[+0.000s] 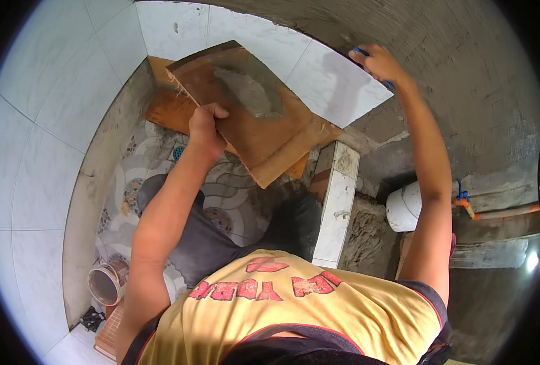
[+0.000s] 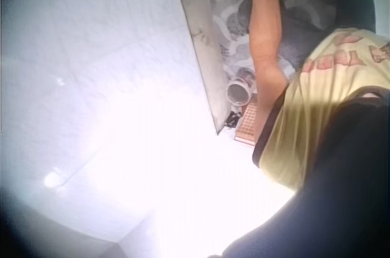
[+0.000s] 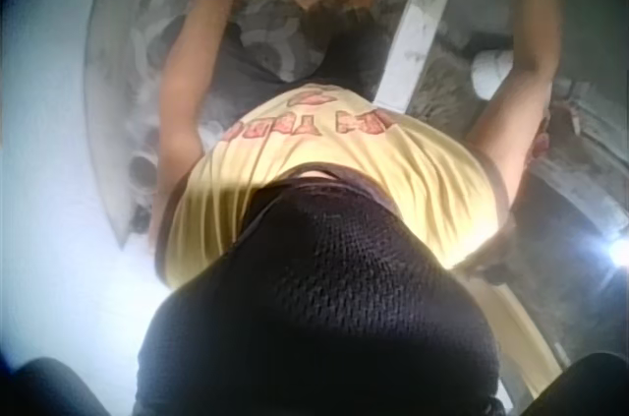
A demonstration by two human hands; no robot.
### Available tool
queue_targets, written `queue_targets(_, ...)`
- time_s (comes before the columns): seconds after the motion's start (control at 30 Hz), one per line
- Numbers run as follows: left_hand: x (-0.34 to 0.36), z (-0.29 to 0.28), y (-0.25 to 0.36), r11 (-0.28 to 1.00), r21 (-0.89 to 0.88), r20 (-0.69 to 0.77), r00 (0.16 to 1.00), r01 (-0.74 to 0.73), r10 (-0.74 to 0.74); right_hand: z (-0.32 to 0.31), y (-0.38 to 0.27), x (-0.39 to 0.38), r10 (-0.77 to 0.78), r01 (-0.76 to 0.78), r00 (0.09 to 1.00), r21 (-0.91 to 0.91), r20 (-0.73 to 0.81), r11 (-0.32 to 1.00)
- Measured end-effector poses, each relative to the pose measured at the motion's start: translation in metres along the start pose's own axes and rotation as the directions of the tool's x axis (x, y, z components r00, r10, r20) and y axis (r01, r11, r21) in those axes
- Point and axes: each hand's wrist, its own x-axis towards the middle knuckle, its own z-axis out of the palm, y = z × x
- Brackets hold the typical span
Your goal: The person applies mortar to a wall using a trowel and then positions a ceramic tile onto the prepared surface.
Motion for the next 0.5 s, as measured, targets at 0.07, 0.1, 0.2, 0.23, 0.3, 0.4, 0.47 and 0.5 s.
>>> queue_targets(0.07, 0.001, 0.005, -0.005, 1.0, 0.009, -0.01, 1.0, 0.011, -0.011, -0.007, 0.017, 0.012, 0.074, -0.078, 0.99, 0.03, 0.117, 0.997)
queue_targets(0.1, -0.001, 0.007, -0.005, 1.0, -0.001, -0.003, 1.0, 0.01, -0.01, -0.01, 0.021, 0.016, 0.096, -0.104, 0.991, 0.08, 0.094, 0.991)
queue_targets(0.2, 0.002, -0.003, -0.006, 1.0, -0.015, 0.006, 1.0, 0.009, -0.009, -0.018, 0.027, 0.009, 0.12, -0.119, 0.993, 0.099, -0.005, 0.988)
queue_targets(0.23, 0.003, -0.002, -0.006, 1.0, -0.02, 0.019, 1.0, 0.016, -0.016, -0.023, 0.028, 0.003, 0.125, -0.12, 0.988, 0.06, -0.088, 0.991)
queue_targets(0.3, 0.001, 0.006, -0.008, 0.999, -0.028, 0.053, 0.998, 0.034, -0.032, -0.028, 0.059, -0.012, -0.086, 0.046, 0.948, -0.136, -0.306, 0.99)
queue_targets(0.4, -0.006, 0.004, -0.003, 0.999, -0.04, 0.092, 0.996, 0.009, -0.005, -0.022, 0.036, -0.043, -0.27, 0.142, 0.851, -0.297, -0.451, 0.944)
queue_targets(0.47, 0.0, 0.009, -0.007, 0.999, -0.044, 0.115, 0.993, -0.014, 0.019, -0.015, 0.009, -0.081, -0.2, 0.095, 0.876, -0.248, -0.44, 0.964)
queue_targets(0.5, 0.008, 0.009, -0.011, 1.0, -0.028, 0.146, 0.989, 0.002, 0.002, -0.007, -0.002, -0.097, -0.106, 0.076, 0.919, -0.091, -0.379, 0.993)
